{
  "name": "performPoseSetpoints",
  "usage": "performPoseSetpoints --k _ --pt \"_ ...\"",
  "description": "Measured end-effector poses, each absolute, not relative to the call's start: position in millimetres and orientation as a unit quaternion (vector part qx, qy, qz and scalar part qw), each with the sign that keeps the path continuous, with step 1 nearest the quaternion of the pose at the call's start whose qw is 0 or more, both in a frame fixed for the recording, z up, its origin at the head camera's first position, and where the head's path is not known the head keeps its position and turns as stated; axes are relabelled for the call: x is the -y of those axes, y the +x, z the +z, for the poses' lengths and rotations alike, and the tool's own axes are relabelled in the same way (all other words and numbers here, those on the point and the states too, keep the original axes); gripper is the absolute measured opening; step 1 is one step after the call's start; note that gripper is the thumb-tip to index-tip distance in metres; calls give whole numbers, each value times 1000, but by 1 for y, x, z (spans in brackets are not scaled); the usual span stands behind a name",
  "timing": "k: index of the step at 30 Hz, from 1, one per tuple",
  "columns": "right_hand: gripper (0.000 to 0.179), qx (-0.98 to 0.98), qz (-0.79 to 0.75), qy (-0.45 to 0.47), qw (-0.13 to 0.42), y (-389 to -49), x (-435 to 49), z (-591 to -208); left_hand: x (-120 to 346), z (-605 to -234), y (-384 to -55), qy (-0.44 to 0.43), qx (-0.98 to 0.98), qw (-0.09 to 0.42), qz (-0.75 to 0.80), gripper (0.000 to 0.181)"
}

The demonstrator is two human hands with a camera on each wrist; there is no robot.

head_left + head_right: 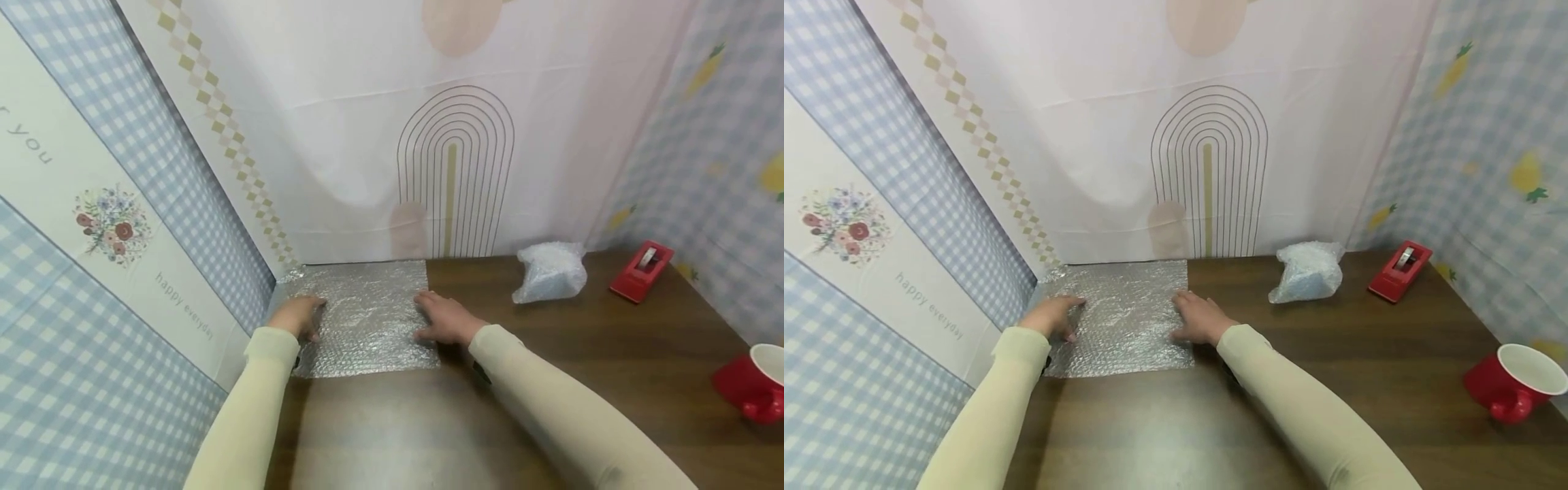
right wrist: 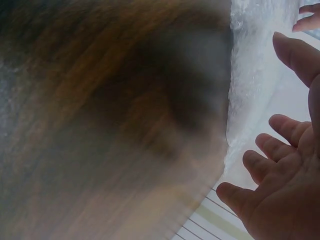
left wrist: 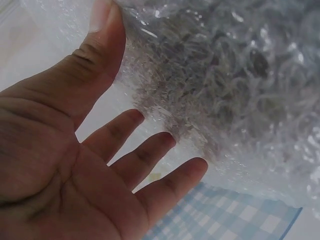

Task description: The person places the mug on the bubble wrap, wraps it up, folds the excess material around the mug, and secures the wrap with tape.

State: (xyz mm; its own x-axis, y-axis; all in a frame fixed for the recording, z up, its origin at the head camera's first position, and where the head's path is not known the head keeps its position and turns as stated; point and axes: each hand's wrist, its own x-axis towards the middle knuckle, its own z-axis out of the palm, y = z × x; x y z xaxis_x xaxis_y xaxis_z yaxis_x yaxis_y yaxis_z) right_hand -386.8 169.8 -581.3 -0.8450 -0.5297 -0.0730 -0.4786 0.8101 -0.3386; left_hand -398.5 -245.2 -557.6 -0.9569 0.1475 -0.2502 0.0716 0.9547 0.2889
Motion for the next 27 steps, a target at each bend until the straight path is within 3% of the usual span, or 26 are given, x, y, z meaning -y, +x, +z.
performPoseSetpoints --k 6,9,13,20,27 --pt "103 -950 -156 -259 79 -383 -180 -574 222 -555 -402 62 -980 134 133 116" --pt "102 -951 -159 -254 75 -382 -187 -571 196 -523 -378 57 -981 134 126 110" --pt "103 -955 -144 -251 60 -386 -199 -572 173 -506 -370 61 -983 136 109 106" --pt "99 -955 -148 -257 32 -384 -217 -567 167 -544 -405 80 -986 119 86 110" --pt "90 -956 -172 -233 53 -330 -213 -499 155 -552 -408 77 -984 129 95 114"
